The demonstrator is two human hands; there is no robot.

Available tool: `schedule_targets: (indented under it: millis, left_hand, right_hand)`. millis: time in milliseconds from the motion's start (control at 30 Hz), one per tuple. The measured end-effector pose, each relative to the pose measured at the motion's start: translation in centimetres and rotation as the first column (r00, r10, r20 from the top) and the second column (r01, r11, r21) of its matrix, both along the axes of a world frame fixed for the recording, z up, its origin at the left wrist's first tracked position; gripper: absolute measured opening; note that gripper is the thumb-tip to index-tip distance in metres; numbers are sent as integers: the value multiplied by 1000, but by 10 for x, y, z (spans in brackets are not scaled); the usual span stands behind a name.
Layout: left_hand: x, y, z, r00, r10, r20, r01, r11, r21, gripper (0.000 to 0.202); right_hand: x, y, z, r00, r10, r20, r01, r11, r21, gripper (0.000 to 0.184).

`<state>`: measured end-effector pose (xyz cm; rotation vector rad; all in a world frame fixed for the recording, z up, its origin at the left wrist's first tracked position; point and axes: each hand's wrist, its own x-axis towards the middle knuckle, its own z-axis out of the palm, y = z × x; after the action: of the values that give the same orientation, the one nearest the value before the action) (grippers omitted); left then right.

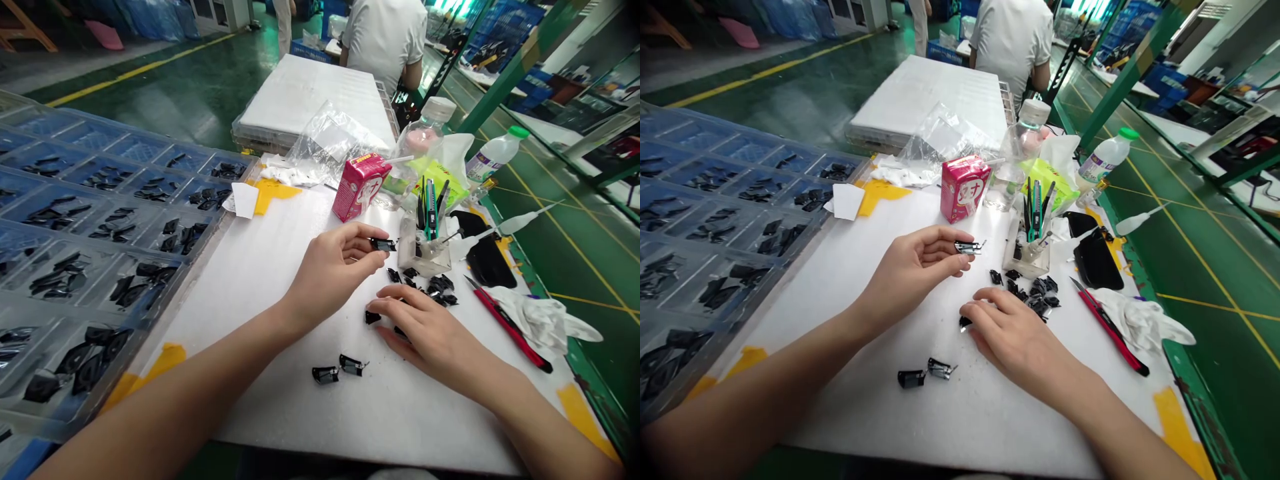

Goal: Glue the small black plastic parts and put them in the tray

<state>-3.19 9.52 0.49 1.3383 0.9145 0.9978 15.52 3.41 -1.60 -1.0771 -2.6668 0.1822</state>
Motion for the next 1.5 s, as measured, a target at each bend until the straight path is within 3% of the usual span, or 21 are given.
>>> schedule_targets:
  millis: [467, 633, 767, 933, 1333, 1500]
  left_hand:
    - [1, -7, 6, 996, 74, 45, -73, 997, -21, 22]
    - [2, -13, 8, 994, 107, -9, -105, 985, 135, 22]
    - [3, -22, 6, 987, 117, -109, -67, 923, 378, 24]
    - [3, -27, 3, 973, 115, -199, 21, 818, 575, 23]
    - [3, -26, 0, 949, 136, -286, 113, 697, 708, 21]
    - [-1, -21, 1, 944, 82, -321, 211, 599, 773, 24]
  right_hand:
    - [-7, 8, -8, 990, 26, -137, -3, 986, 164, 13]
    - [6, 1, 14, 972, -48, -232, 111, 957, 269, 18]
    - [18, -10, 37, 922, -105, -372, 243, 906, 347, 27]
    - [22, -13, 41, 904, -117, -412, 272, 901, 339, 30]
    - [24, -7, 38, 911, -82, -404, 243, 899, 365, 29]
    - [25, -7, 39, 926, -69, -372, 217, 903, 372, 29]
